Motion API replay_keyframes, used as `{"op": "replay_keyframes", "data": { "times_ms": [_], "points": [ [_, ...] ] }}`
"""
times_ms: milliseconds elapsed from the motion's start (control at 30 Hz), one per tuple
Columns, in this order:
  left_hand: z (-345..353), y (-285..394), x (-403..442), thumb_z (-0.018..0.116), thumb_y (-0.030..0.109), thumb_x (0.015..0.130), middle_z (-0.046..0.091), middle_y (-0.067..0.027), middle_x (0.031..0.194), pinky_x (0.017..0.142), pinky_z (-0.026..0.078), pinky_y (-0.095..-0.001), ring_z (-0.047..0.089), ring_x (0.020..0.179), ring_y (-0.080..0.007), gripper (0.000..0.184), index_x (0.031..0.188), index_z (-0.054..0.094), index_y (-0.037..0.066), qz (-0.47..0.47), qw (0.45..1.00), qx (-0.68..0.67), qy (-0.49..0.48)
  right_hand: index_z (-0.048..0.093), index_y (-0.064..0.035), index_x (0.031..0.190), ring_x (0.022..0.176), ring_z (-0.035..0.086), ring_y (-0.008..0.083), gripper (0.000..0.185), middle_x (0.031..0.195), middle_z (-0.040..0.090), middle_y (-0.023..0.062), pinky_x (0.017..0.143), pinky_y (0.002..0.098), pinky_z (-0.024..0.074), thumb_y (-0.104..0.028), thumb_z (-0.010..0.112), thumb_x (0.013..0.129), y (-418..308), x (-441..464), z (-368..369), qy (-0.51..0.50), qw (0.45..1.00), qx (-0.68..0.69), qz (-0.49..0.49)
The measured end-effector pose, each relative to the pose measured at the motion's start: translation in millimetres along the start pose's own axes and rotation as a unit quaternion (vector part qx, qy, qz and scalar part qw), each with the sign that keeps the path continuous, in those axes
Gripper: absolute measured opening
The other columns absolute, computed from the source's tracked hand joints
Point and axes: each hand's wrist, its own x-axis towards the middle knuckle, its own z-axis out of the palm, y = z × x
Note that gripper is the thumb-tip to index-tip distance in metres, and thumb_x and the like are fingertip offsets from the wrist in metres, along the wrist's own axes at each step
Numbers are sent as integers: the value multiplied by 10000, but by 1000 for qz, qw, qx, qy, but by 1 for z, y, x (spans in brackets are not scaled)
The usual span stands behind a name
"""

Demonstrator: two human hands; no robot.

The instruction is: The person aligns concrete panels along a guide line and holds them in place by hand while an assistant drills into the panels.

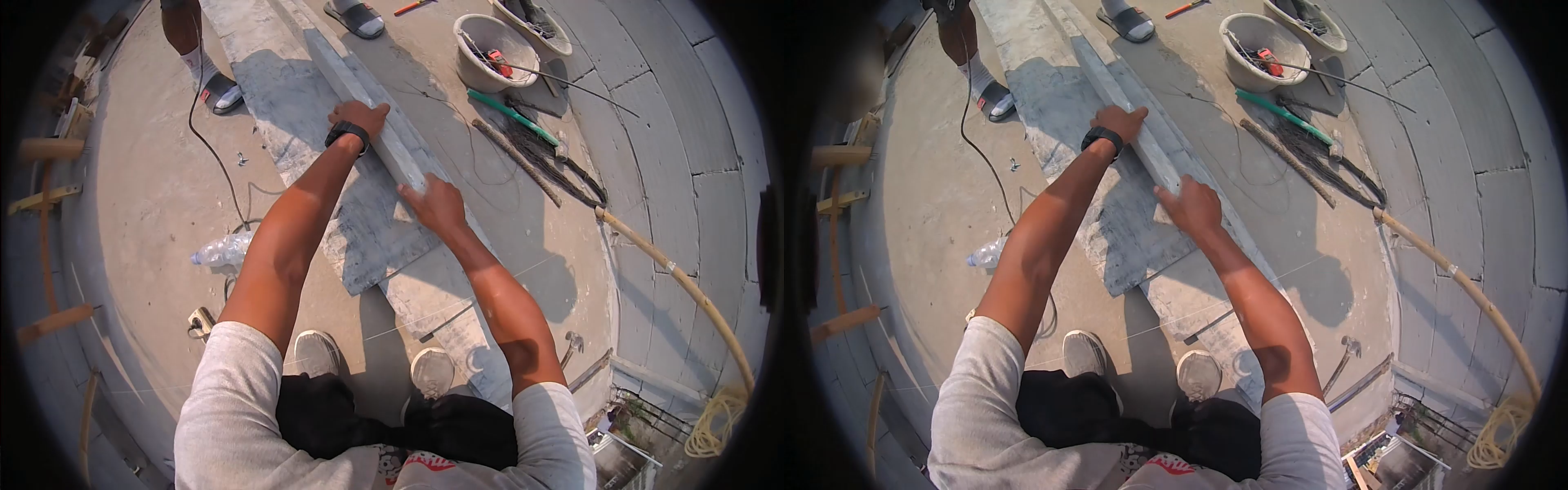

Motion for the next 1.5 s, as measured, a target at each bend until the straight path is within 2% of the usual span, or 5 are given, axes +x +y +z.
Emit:
{"op": "replay_keyframes", "data": {
  "times_ms": [233,500,1200,1267,1500],
  "points": [
    [-5,-15,24,600,681,790,671,-332,1081,942,490,-469,631,1081,-443,793,964,734,-82,59,998,9,-3,649,52,954,868,682,446,556,843,695,277,785,523,511,-498,657,874,-19,11,6,21,1000,5,7],
    [-6,-16,39,630,650,783,643,-340,1154,981,479,-466,617,1112,-440,794,1006,715,-107,37,999,-5,24,667,69,1088,912,684,446,625,907,702,292,830,502,525,-512,658,860,-29,27,6,1,1000,5,28],
    [-28,-1,51,640,573,793,640,-320,1198,1004,479,-476,599,1173,-447,723,1106,702,-76,-33,996,-48,66,612,57,992,858,673,468,510,855,685,302,777,528,525,-437,679,886,-32,61,14,27,998,27,-43],
    [-38,1,53,627,557,824,464,-258,1443,1131,333,-476,417,1369,-392,804,1321,563,-72,-71,992,-87,-49,612,60,1008,861,674,467,511,862,686,302,781,526,525,-432,680,887,-36,63,13,17,999,26,-34],
    [-40,5,46,621,571,812,472,-251,1436,1128,343,-463,408,1375,-380,856,1341,526,-96,-75,994,-68,-31,609,73,1083,887,682,451,547,892,691,297,789,508,532,-430,690,882,-32,65,13,-1,999,22,-44]
  ]
}}
